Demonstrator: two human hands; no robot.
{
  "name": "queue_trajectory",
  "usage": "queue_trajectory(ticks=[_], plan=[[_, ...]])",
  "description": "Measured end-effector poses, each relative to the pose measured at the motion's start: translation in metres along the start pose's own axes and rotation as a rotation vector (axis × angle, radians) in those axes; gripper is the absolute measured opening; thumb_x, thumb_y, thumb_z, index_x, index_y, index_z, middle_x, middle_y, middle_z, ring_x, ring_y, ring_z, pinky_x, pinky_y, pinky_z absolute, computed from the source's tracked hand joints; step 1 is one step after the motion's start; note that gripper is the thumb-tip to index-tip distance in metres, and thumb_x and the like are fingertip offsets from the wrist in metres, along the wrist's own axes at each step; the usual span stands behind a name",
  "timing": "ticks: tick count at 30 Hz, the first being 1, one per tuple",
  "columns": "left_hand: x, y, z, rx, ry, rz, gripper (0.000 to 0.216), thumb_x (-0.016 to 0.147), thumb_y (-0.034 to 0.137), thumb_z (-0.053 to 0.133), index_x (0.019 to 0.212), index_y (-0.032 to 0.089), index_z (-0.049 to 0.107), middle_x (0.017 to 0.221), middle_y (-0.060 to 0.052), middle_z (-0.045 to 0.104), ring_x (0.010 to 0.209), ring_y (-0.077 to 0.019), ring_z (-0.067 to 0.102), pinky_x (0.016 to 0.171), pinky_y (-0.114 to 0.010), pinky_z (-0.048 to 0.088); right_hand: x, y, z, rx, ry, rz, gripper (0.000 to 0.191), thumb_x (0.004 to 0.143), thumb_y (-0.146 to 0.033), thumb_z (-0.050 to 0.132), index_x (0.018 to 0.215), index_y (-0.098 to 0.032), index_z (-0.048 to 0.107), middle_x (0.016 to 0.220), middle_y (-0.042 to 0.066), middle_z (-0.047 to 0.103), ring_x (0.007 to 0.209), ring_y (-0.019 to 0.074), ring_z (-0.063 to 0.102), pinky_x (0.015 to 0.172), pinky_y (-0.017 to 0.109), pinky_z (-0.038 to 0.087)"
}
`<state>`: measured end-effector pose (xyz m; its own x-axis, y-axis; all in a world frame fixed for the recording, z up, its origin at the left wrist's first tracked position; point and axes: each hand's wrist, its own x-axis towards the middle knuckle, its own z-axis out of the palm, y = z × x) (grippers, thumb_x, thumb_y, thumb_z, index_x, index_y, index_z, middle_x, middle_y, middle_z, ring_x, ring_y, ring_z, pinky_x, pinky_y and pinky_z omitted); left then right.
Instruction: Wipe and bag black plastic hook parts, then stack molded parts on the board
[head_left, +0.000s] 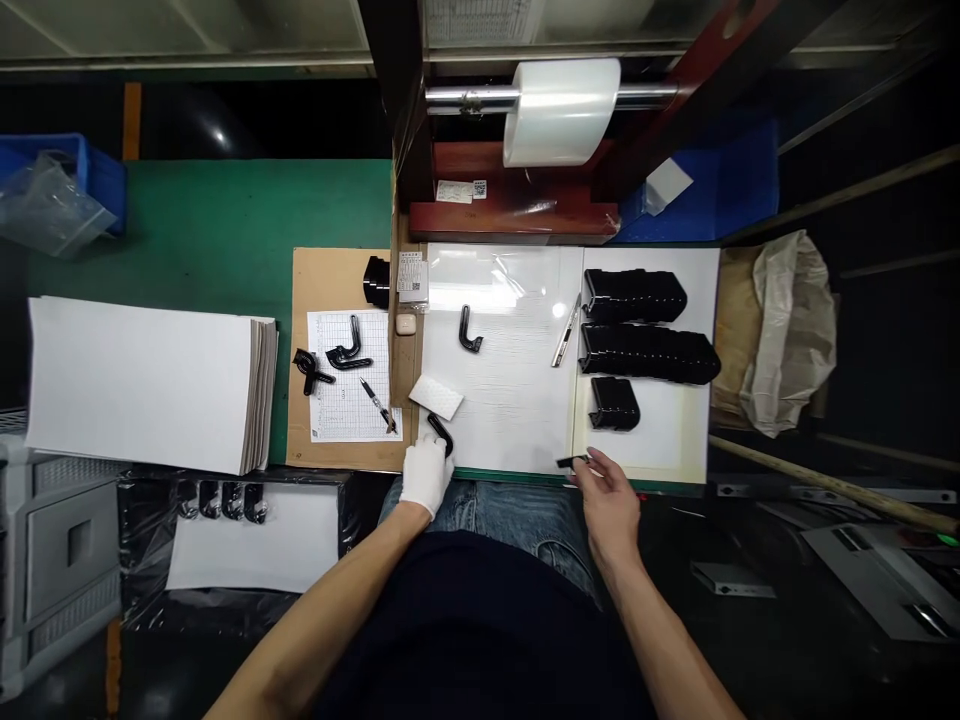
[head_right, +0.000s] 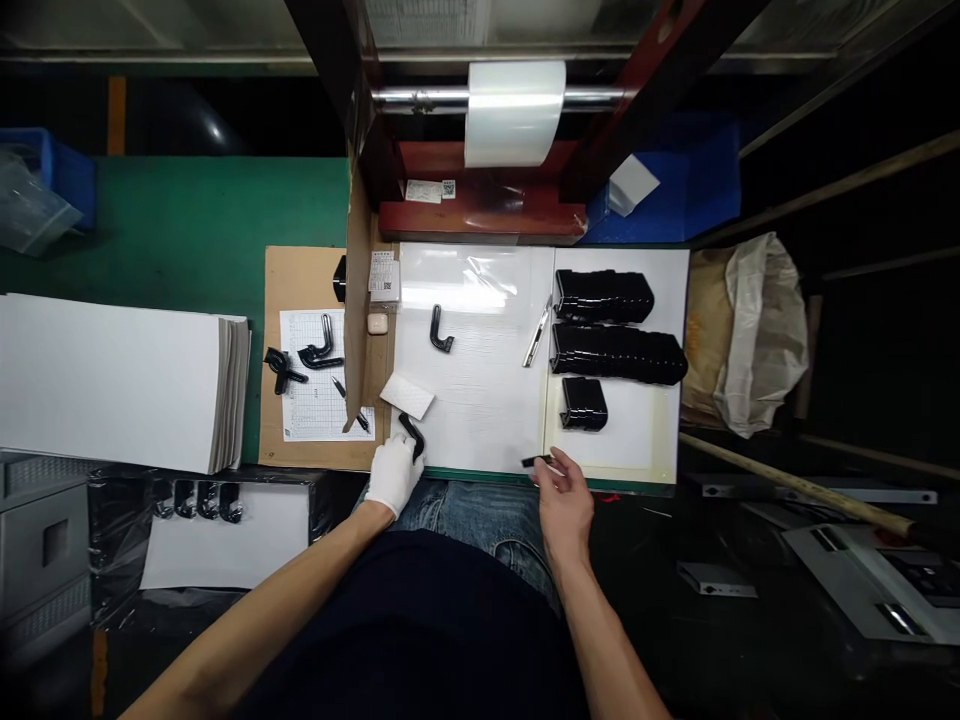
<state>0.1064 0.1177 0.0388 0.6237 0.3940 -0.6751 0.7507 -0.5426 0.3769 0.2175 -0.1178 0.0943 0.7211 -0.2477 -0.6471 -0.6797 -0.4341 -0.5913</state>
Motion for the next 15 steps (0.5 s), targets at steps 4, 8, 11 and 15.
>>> queue_trajectory(ticks=[4,8,11,15], plan=[[-0.031,0.009,-0.012,-0.320,0.049,-0.016,0.024,0.096,0.036,0.065,0.109,0.015,0.066,0.111,-0.008,0.068,0.099,-0.0212,0.067,0.091,-0.044,0.056,-0.031,-0.032,0.030,0.309,-0.289,0.030,0.058,0.079,-0.049,0.080,0.126,-0.019,0.066,0.115,0.007,0.069,0.110,0.0255,0.068,0.105,0.043,0.056],[-0.070,0.033,-0.036,-0.718,0.103,0.016,0.030,0.098,0.042,0.058,0.112,0.017,0.063,0.106,-0.008,0.073,0.097,-0.0206,0.071,0.090,-0.039,0.059,-0.073,-0.053,0.050,0.486,-0.511,0.050,0.050,0.084,-0.052,0.075,0.125,-0.025,0.066,0.114,0.005,0.072,0.117,0.0261,0.066,0.112,0.048,0.050],[-0.089,0.053,-0.055,-0.918,0.160,0.073,0.030,0.097,0.045,0.055,0.115,0.021,0.060,0.115,-0.008,0.073,0.109,-0.0221,0.070,0.097,-0.036,0.057,-0.103,-0.058,0.054,0.516,-0.621,0.023,0.042,0.089,-0.049,0.072,0.124,-0.028,0.066,0.124,0.004,0.070,0.122,0.0268,0.063,0.116,0.052,0.044],[-0.102,0.069,-0.077,-0.986,0.236,0.118,0.024,0.095,0.038,0.060,0.116,0.026,0.060,0.116,-0.006,0.072,0.110,-0.0223,0.069,0.099,-0.037,0.056,-0.121,-0.060,0.051,0.467,-0.693,-0.061,0.040,0.086,-0.040,0.079,0.123,-0.029,0.069,0.133,0.004,0.066,0.132,0.0264,0.056,0.121,0.048,0.035]])
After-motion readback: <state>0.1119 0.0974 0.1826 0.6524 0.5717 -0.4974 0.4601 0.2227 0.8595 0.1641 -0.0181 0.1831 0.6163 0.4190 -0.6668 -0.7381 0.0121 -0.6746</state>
